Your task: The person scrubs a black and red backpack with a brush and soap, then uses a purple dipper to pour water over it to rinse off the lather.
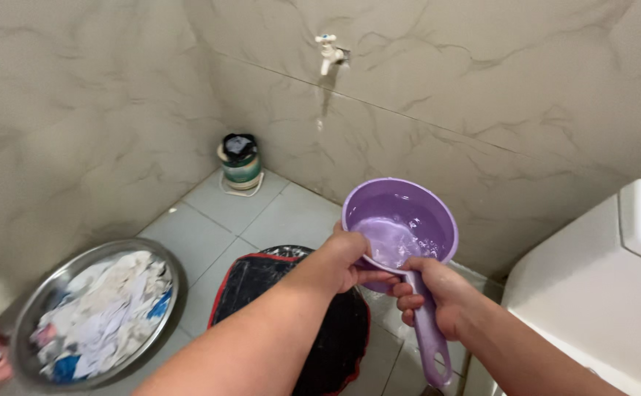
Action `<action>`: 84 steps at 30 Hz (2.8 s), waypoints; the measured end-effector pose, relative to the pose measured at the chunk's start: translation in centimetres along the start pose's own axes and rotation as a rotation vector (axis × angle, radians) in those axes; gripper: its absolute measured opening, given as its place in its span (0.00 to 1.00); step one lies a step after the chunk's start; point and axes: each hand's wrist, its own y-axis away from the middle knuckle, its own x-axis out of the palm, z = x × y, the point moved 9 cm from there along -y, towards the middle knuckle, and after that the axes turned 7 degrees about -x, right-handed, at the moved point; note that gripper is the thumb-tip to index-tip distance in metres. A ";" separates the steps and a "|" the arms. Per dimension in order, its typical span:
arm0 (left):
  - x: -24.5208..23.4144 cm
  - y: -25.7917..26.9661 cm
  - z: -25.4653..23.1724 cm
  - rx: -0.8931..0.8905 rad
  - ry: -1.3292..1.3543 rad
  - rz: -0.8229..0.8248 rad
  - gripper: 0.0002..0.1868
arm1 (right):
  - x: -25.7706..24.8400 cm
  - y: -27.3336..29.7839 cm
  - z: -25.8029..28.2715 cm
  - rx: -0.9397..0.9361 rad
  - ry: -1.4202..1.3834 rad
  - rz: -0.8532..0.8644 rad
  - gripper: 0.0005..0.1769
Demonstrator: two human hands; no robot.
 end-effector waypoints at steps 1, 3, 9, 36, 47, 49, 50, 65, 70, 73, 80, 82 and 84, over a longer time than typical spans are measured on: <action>-0.4 -0.5 -0.3 -0.017 -0.012 0.002 0.42 | 0.2 -0.6 -0.1 -0.009 -0.006 -0.014 0.17; -1.2 -1.6 -0.8 -0.045 -0.045 0.020 0.43 | 0.8 -1.7 -0.2 -0.018 -0.032 -0.049 0.17; -4.7 -5.8 -2.9 -0.065 -0.140 0.098 0.43 | 3.8 -5.7 -0.6 -0.109 -0.055 -0.147 0.17; -43.6 -38.2 19.3 0.065 -1.068 -0.664 0.38 | 7.9 -50.5 -15.1 -0.288 0.117 -0.062 0.11; -46.3 -40.3 21.4 0.336 -0.885 -0.815 0.30 | 9.1 -53.8 -18.5 -0.234 0.434 0.020 0.20; -46.4 -40.4 21.5 0.318 -0.889 -0.809 0.30 | 9.4 -54.4 -18.3 -0.295 0.406 0.032 0.18; -46.6 -40.3 21.7 0.308 -0.889 -0.806 0.30 | 9.4 -54.7 -18.2 -0.324 0.393 0.038 0.17; -48.8 -36.4 25.0 0.382 -1.326 -0.585 0.34 | 10.7 -54.3 -18.8 -0.378 0.662 -0.025 0.25; -49.0 -35.6 25.8 0.322 -1.366 -0.514 0.35 | 10.2 -50.9 -17.2 -0.450 1.035 -0.202 0.33; -49.0 -35.6 26.4 0.302 -1.328 -0.487 0.38 | 8.7 -50.4 -17.2 -0.503 1.104 -0.270 0.36; -50.5 -38.5 25.6 0.325 -0.935 -0.519 0.41 | 4.6 -49.4 -20.0 -0.805 1.288 -0.499 0.27; -50.7 -39.6 25.0 0.200 -0.347 -0.375 0.39 | 3.9 -50.5 -22.2 -0.683 0.944 -0.300 0.21; -49.5 -40.1 23.3 0.121 0.042 -0.251 0.40 | 3.7 -50.9 -23.6 -0.607 0.751 -0.184 0.21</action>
